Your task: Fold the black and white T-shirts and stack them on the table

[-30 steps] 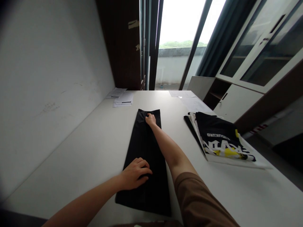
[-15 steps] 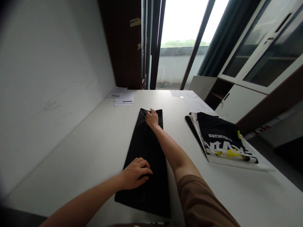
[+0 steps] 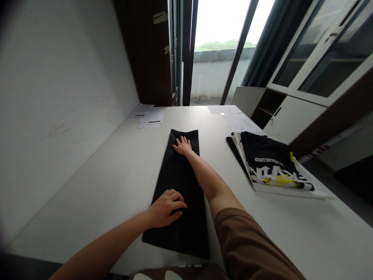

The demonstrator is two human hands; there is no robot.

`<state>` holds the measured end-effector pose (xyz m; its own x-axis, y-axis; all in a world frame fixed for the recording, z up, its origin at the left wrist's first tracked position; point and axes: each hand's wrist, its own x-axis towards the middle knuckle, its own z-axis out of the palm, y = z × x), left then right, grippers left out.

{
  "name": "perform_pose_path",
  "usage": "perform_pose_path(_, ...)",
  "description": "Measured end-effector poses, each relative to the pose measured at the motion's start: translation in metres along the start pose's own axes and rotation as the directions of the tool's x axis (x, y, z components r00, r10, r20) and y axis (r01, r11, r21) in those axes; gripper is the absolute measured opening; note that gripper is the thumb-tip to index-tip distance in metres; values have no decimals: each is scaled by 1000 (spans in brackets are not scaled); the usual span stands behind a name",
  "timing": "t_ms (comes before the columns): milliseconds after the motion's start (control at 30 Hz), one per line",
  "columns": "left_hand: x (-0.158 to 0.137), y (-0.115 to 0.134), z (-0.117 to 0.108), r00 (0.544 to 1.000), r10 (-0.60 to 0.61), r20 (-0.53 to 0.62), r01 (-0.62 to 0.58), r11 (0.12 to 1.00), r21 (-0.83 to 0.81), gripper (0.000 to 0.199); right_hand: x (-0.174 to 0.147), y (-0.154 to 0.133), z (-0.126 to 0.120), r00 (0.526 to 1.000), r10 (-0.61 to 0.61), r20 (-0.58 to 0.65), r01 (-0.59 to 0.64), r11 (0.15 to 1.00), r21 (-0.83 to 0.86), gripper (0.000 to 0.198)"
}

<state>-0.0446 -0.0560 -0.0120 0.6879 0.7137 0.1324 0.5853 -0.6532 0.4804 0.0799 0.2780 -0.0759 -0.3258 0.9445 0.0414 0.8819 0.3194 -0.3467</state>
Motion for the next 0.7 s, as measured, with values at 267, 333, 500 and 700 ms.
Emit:
perform_pose_path(267,0,2,-2,1000,8,-6,-8,1000,2,26,-30,-14,-16,963,-105,-248,121,992,48,50)
perform_pose_path(333,-1,2,-2,1000,12,-8,-12,1000,-4,26,-42,-13,-23,945,-183,-272,206,977,61,43)
perform_pose_path(500,-3,1,-3,1000,25,-18,-26,1000,-17,26,-89,10,-41,945,-221,-239,253,961,111,37)
perform_pose_path(700,-4,-12,-9,991,5,-132,-12,998,-54,26,-164,57,-56,966,-242,-89,250,963,103,38)
